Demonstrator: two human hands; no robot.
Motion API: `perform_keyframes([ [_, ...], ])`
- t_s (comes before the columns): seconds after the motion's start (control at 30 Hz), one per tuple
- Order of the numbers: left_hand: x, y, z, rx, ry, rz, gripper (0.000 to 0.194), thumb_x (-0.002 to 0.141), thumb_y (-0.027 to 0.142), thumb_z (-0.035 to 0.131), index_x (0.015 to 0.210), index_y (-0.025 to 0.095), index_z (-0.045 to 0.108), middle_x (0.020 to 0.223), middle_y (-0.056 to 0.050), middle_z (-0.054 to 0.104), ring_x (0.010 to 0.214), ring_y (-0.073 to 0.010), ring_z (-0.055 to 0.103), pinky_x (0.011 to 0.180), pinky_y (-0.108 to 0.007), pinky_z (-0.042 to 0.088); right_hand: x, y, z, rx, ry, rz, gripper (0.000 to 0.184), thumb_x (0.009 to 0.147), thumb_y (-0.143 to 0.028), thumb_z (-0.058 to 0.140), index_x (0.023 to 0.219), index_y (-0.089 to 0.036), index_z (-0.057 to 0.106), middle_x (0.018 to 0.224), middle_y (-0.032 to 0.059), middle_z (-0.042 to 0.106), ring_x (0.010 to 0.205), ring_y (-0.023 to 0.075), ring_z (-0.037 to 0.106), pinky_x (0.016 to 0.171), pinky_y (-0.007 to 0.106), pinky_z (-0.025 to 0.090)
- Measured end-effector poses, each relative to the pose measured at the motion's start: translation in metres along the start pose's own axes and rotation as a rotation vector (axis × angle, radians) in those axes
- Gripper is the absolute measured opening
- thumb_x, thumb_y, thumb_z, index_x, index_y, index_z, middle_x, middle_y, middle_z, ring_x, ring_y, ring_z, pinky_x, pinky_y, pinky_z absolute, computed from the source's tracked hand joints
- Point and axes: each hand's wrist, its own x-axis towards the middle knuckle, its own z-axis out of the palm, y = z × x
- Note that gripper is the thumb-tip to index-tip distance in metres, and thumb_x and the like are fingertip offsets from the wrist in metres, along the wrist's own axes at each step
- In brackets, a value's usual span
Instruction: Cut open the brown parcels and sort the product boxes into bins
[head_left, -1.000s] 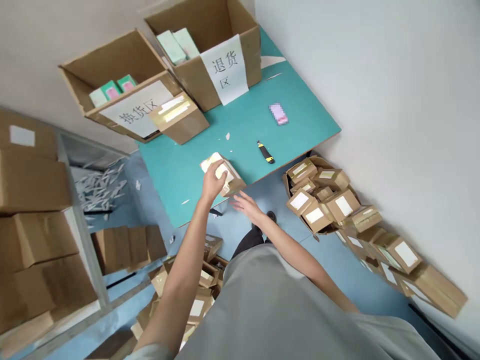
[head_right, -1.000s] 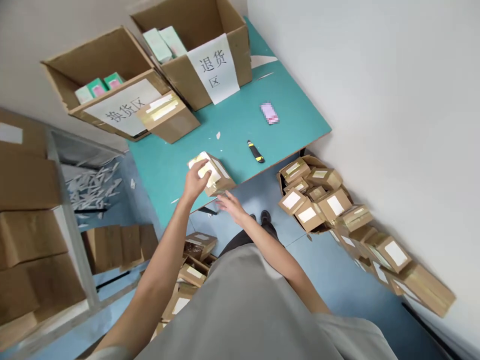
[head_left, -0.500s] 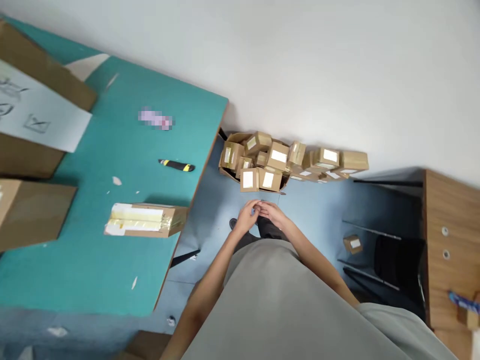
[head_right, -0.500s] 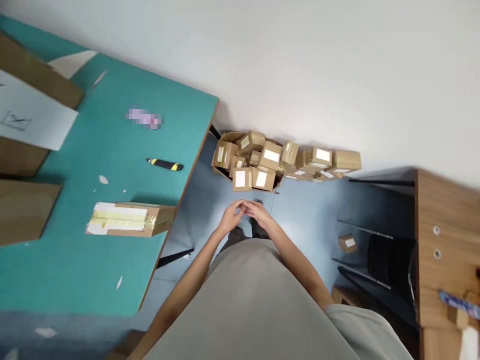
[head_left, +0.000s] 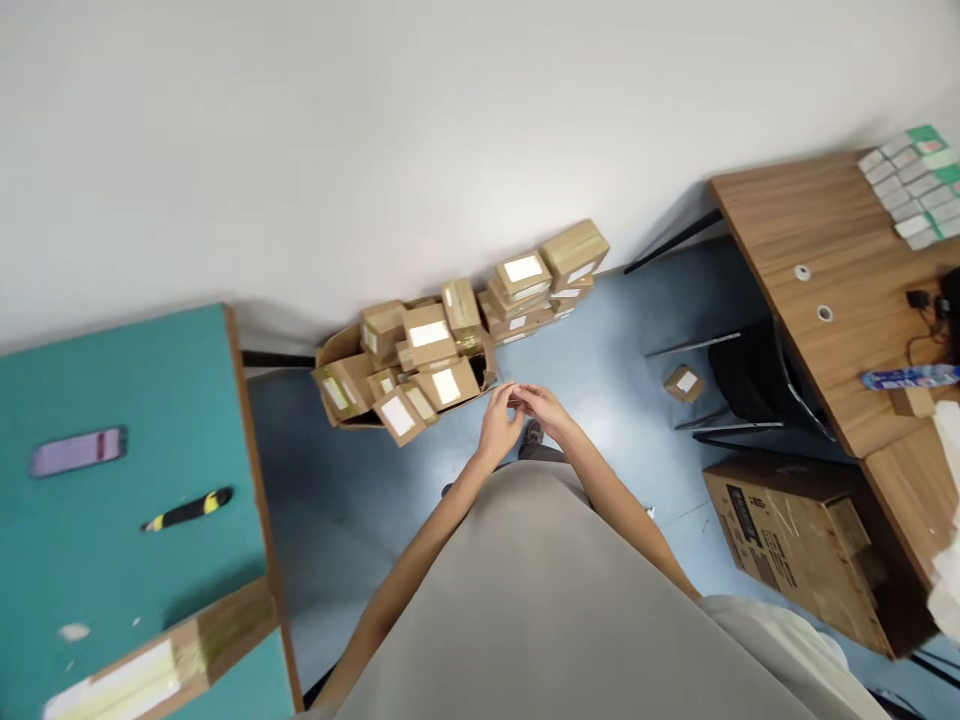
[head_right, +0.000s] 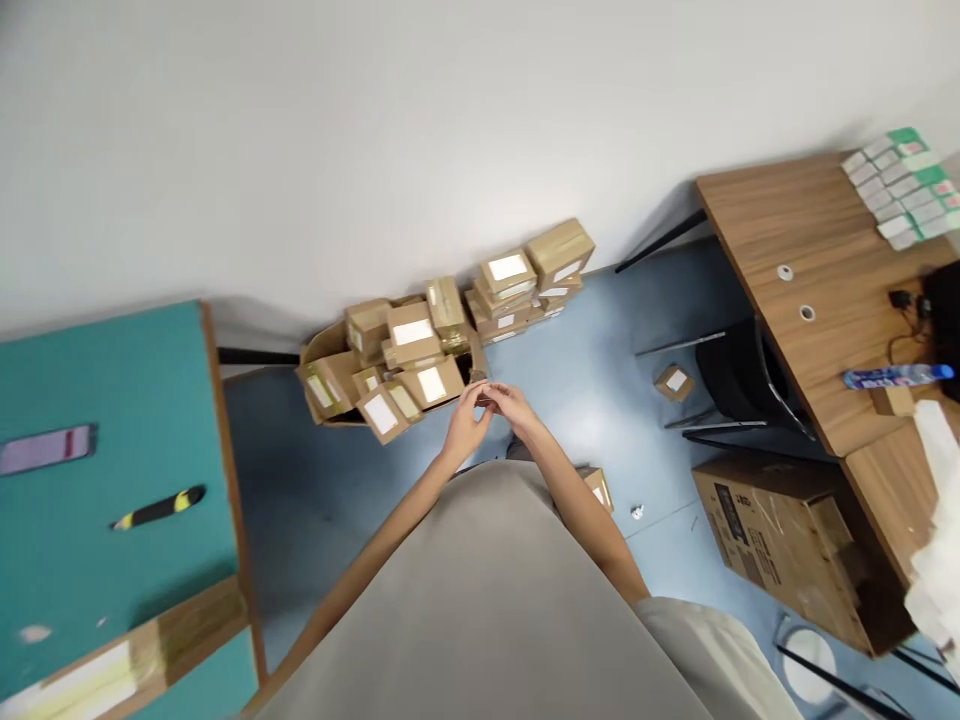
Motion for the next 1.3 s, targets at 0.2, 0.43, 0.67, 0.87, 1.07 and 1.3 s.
perform_keyframes([
  [0.2, 0.094, 0.037, 0.105, -0.122, -0.186, 0.035, 0.053, 0.097, 0.01, 0.061, 0.148, 0.023, 0.063, 0.145, -0.015, 0.067, 0.128, -0.0271, 0.072, 0.11, -0.046, 0.063, 0.023, -0.065, -0.096, 0.142, 0.184, -0.186, 0.036, 0.079, -0.051, 0.092, 0.095, -0.024, 0.075, 0.091, 0.0001, 0.08, 0.086, 0.0194, 0.074, 0.087, 0.033, 0.059],
  [0.43, 0.153, 0.009, 0.131, -0.104, -0.364, -0.077, 0.061, 0.097, 0.016, 0.064, 0.157, 0.026, 0.061, 0.152, -0.015, 0.066, 0.134, -0.0291, 0.07, 0.113, -0.049, 0.063, 0.075, -0.081, -0.135, 0.193, 0.236, -0.048, 0.03, 0.09, -0.049, 0.085, 0.098, -0.024, 0.073, 0.094, 0.0006, 0.079, 0.088, 0.0186, 0.075, 0.086, 0.031, 0.058],
  [0.67, 0.253, -0.022, 0.129, -0.167, -0.458, -0.178, 0.059, 0.098, 0.018, 0.06, 0.157, 0.027, 0.065, 0.157, -0.014, 0.066, 0.141, -0.0297, 0.068, 0.122, -0.052, 0.058, 0.165, -0.121, -0.16, 0.126, 0.246, 0.067, 0.023, 0.098, -0.046, 0.081, 0.1, -0.024, 0.072, 0.093, 0.0008, 0.083, 0.09, 0.0188, 0.081, 0.085, 0.029, 0.059],
  [0.87, 0.324, -0.033, 0.127, -0.187, -0.447, -0.318, 0.052, 0.099, 0.02, 0.062, 0.151, 0.023, 0.07, 0.154, -0.014, 0.07, 0.135, -0.0305, 0.072, 0.118, -0.049, 0.061, 0.243, -0.139, -0.172, 0.044, 0.269, 0.145, 0.017, 0.104, -0.038, 0.071, 0.095, -0.023, 0.073, 0.098, 0.0031, 0.084, 0.092, 0.0177, 0.082, 0.094, 0.032, 0.062],
  [1.07, 0.375, -0.072, 0.106, -0.129, -0.23, -0.721, 0.058, 0.097, 0.022, 0.067, 0.154, 0.013, 0.062, 0.159, -0.022, 0.067, 0.122, -0.0317, 0.078, 0.119, -0.051, 0.057, 0.333, -0.142, -0.185, -0.215, 0.254, 0.262, 0.023, 0.103, -0.042, 0.07, 0.116, -0.024, 0.077, 0.119, 0.0089, 0.086, 0.101, 0.021, 0.082, 0.102, 0.041, 0.066],
  [1.3, 0.431, -0.13, 0.093, -0.04, 0.142, -0.954, 0.052, 0.092, 0.018, 0.074, 0.143, 0.008, 0.064, 0.15, -0.023, 0.071, 0.138, -0.0338, 0.066, 0.123, -0.043, 0.049, 0.448, -0.16, -0.222, -0.663, 0.21, 0.231, 0.042, 0.097, -0.027, 0.073, 0.137, -0.014, 0.073, 0.154, 0.0178, 0.072, 0.151, 0.0304, 0.061, 0.135, 0.05, 0.039],
])
